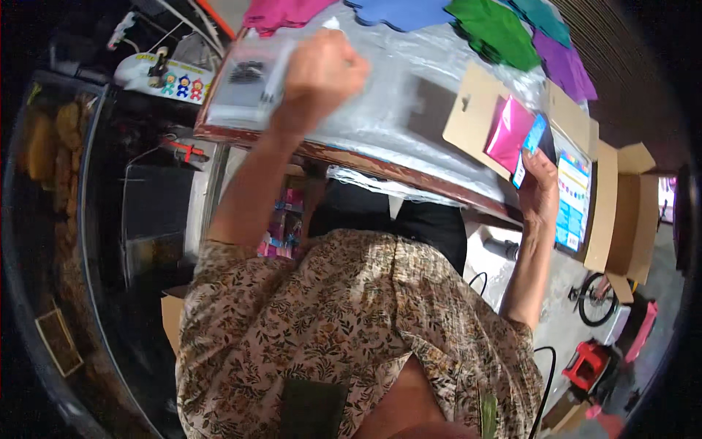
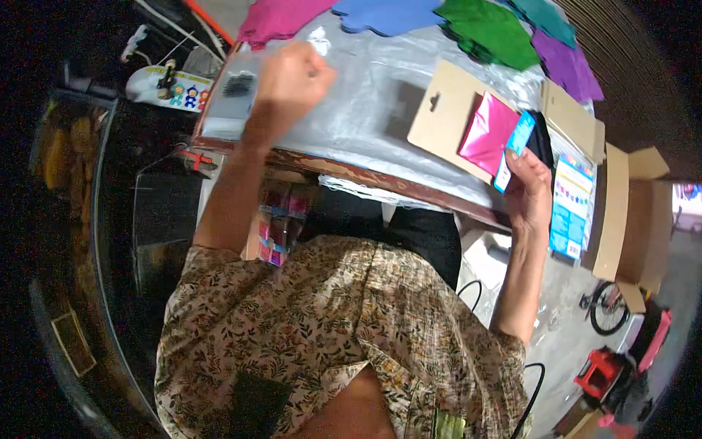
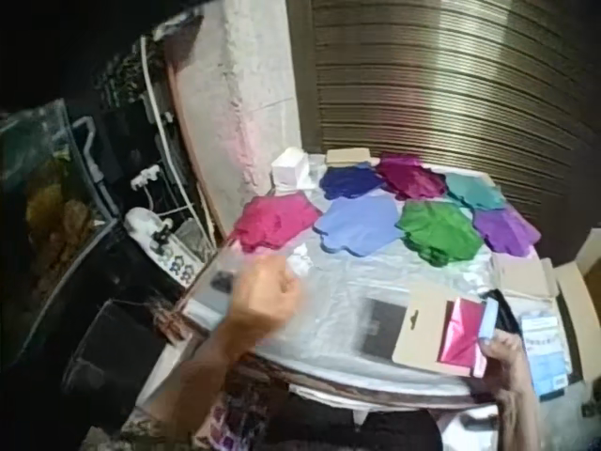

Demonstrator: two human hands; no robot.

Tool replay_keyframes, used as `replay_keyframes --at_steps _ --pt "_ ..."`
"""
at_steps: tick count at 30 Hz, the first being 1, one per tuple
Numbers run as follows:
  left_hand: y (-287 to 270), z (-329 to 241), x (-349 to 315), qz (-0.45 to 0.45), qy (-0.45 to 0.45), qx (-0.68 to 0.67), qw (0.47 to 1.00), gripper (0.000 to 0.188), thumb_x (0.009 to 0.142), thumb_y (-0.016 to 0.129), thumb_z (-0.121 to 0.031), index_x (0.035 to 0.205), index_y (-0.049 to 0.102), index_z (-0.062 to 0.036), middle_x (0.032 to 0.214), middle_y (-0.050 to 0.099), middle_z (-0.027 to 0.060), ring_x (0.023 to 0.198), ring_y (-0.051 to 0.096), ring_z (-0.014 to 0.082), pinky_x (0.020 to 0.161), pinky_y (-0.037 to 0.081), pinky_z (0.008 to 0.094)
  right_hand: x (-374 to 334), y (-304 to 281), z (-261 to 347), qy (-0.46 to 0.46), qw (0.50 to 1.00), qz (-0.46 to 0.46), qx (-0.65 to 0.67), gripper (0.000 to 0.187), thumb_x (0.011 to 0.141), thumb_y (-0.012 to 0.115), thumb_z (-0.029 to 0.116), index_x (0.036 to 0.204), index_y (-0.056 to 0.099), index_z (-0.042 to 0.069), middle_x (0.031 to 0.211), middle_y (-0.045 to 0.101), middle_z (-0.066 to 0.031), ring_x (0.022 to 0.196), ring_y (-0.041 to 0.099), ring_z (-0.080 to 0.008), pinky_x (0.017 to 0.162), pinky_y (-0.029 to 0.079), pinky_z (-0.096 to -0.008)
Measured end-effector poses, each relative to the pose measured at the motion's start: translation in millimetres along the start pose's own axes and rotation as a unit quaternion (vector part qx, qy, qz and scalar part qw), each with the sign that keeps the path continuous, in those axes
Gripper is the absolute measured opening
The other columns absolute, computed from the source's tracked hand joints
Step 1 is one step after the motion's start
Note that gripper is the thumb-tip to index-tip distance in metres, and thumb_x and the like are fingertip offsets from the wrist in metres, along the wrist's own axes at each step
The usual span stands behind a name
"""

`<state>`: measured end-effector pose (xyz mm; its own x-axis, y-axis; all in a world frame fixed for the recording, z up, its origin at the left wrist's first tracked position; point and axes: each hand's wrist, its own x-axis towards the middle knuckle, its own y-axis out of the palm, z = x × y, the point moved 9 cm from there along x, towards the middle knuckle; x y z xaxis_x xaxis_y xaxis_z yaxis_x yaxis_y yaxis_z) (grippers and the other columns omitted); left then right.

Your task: Folding and placing colored material sheets into plastic packaging sleeves with cardboard backings.

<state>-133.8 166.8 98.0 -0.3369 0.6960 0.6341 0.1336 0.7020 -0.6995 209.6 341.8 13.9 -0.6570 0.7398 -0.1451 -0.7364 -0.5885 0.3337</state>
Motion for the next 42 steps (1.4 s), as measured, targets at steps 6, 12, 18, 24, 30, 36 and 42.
replay_keyframes --at_steps 6,12,18,24,30,36,42 --pt "107 -34 -23 0.216 -0.126 -0.064 0.966 0.023 0.082 0.075 -0.025 0.085 0.070 -0.0022 0.082 0.070 0.0126 0.075 0.069 0.0239 0.068 0.055 0.0365 -7 -3 6 0.008 0.999 -0.025 -0.040 0.016 0.094 0.066 0.010 0.107 0.070 0.001 0.095 0.073 -0.0028 0.083 0.068 -0.0082 0.075 0.053 -0.0231" --pt "106 -27 -44 0.236 -0.144 -0.246 0.929 0.037 0.078 0.085 -0.036 0.092 0.072 -0.0037 0.079 0.068 0.0040 0.072 0.063 0.0115 0.067 0.053 0.0280 -13 -30 -2 0.052 0.994 -0.045 -0.084 0.012 0.092 0.067 0.008 0.102 0.071 0.001 0.094 0.073 -0.0041 0.081 0.067 -0.0098 0.073 0.052 -0.0247" --pt "120 -26 -49 0.271 -0.139 -0.249 0.919 0.038 0.076 0.087 -0.033 0.096 0.072 -0.0043 0.077 0.065 0.0013 0.070 0.058 0.0082 0.066 0.052 0.0259 10 -21 -22 0.089 0.992 -0.028 -0.089 0.012 0.089 0.070 0.006 0.099 0.071 0.000 0.096 0.073 -0.0066 0.083 0.067 -0.0124 0.077 0.051 -0.0265" --pt "126 -25 -48 0.288 -0.145 -0.262 0.910 0.036 0.076 0.087 -0.031 0.096 0.071 -0.0044 0.076 0.065 -0.0005 0.069 0.057 0.0072 0.064 0.050 0.0254 26 -4 -26 0.137 0.977 -0.008 -0.164 0.013 0.086 0.072 0.006 0.096 0.072 -0.001 0.094 0.073 -0.0072 0.084 0.067 -0.0141 0.080 0.049 -0.0270" --pt "132 -22 -41 0.324 -0.139 -0.265 0.897 0.035 0.073 0.088 -0.032 0.090 0.073 -0.0056 0.075 0.070 0.0034 0.068 0.065 0.0122 0.064 0.053 0.0286 35 -17 -30 0.169 0.961 -0.011 -0.220 0.012 0.084 0.073 0.006 0.094 0.073 -0.001 0.091 0.073 -0.0074 0.083 0.066 -0.0143 0.080 0.049 -0.0275" --pt "141 -18 -46 0.377 -0.167 -0.288 0.864 0.027 0.083 0.081 -0.026 0.092 0.071 -0.0028 0.075 0.065 -0.0022 0.067 0.057 0.0065 0.064 0.050 0.0233 35 -4 -23 0.154 0.968 0.011 -0.197 0.011 0.082 0.076 0.008 0.089 0.075 0.000 0.089 0.073 -0.0072 0.084 0.066 -0.0143 0.082 0.049 -0.0277" --pt "128 -33 -38 0.320 -0.098 -0.230 0.914 0.021 0.081 0.078 -0.019 0.088 0.070 -0.0013 0.078 0.070 0.0055 0.068 0.063 0.0126 0.064 0.052 0.0278 36 2 -19 0.155 0.969 0.020 -0.191 0.011 0.082 0.075 0.009 0.089 0.075 0.001 0.089 0.073 -0.0051 0.080 0.065 -0.0132 0.082 0.048 -0.0276"
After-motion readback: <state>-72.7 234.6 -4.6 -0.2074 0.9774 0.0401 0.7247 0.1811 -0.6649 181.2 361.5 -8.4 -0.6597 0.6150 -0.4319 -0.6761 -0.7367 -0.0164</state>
